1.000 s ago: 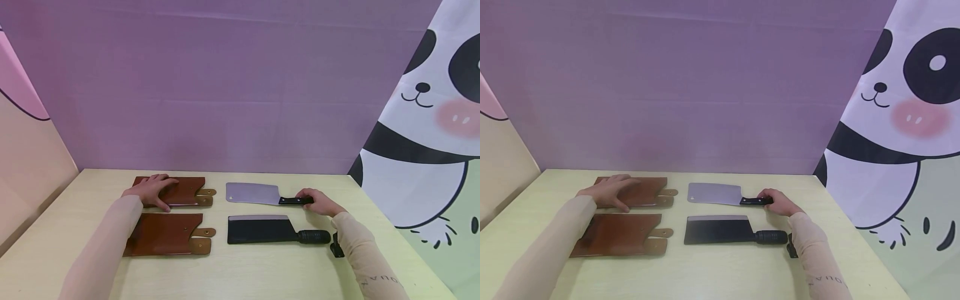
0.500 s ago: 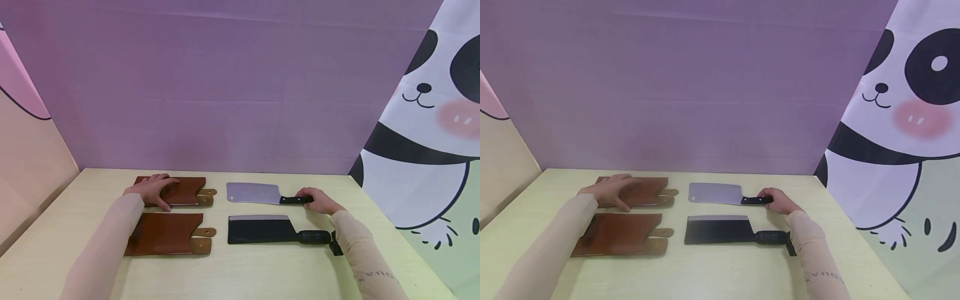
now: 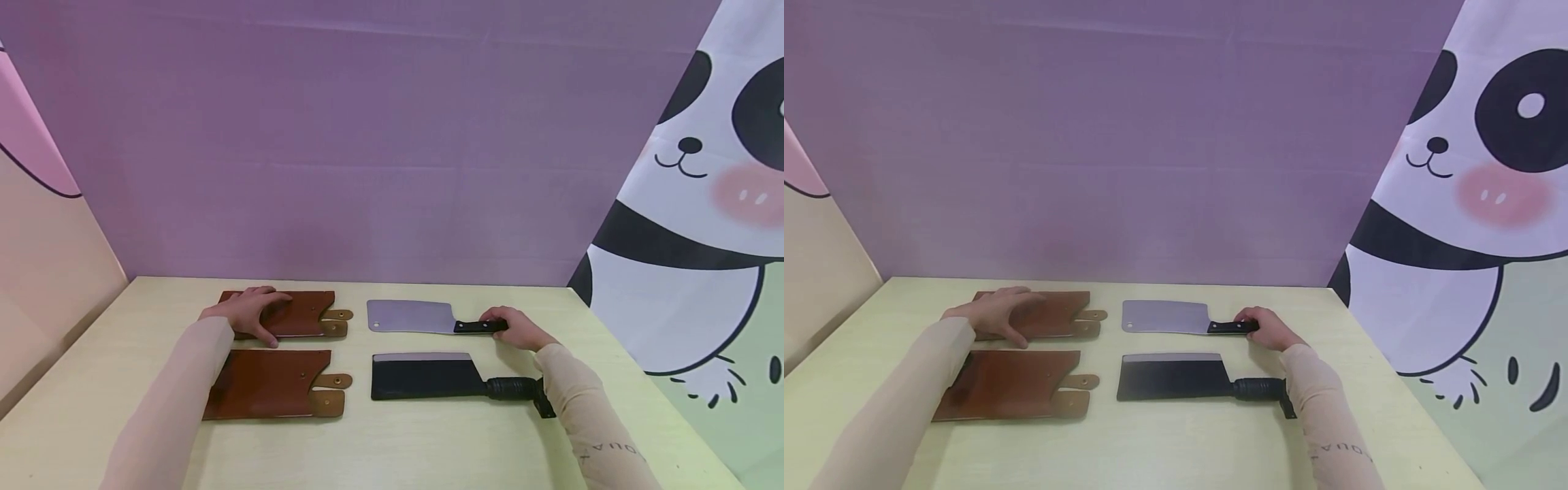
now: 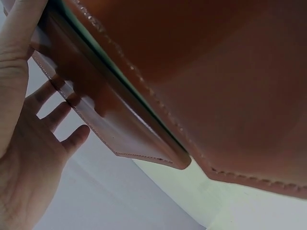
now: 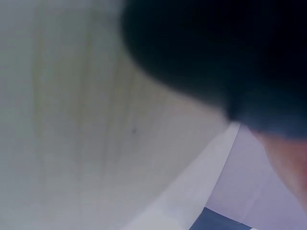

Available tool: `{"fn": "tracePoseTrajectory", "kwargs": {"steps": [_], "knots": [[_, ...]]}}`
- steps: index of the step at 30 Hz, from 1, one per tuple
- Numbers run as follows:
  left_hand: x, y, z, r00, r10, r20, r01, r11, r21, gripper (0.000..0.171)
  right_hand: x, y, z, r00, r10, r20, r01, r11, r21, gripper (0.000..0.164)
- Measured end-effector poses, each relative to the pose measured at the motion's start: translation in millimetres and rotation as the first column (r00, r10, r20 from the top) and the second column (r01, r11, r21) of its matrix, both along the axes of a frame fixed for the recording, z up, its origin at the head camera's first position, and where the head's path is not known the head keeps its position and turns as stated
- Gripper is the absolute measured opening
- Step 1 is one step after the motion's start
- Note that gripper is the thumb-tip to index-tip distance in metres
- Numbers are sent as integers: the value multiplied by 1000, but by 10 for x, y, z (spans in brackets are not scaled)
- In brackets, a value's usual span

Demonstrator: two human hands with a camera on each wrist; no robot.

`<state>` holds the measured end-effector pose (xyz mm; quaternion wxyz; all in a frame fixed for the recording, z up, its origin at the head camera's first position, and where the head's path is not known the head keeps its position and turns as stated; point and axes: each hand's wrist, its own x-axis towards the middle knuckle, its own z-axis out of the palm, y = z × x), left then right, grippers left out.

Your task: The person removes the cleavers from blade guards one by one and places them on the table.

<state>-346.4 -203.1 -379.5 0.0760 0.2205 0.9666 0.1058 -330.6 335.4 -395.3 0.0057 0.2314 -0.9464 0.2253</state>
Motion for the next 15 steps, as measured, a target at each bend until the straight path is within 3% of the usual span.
{"fn": "tracePoseTrajectory", "kwargs": {"steps": [7, 15], "knots": [[80, 3, 86, 999, -11, 35, 11, 1000, -2, 95, 4, -7, -5, 1000, -14, -4, 14, 1000, -1, 36], [90, 6, 91, 998, -24, 56, 25, 1000, -10, 92, 3, 2, -13, 1000, -7, -13, 8, 1000, 3, 36]]}}
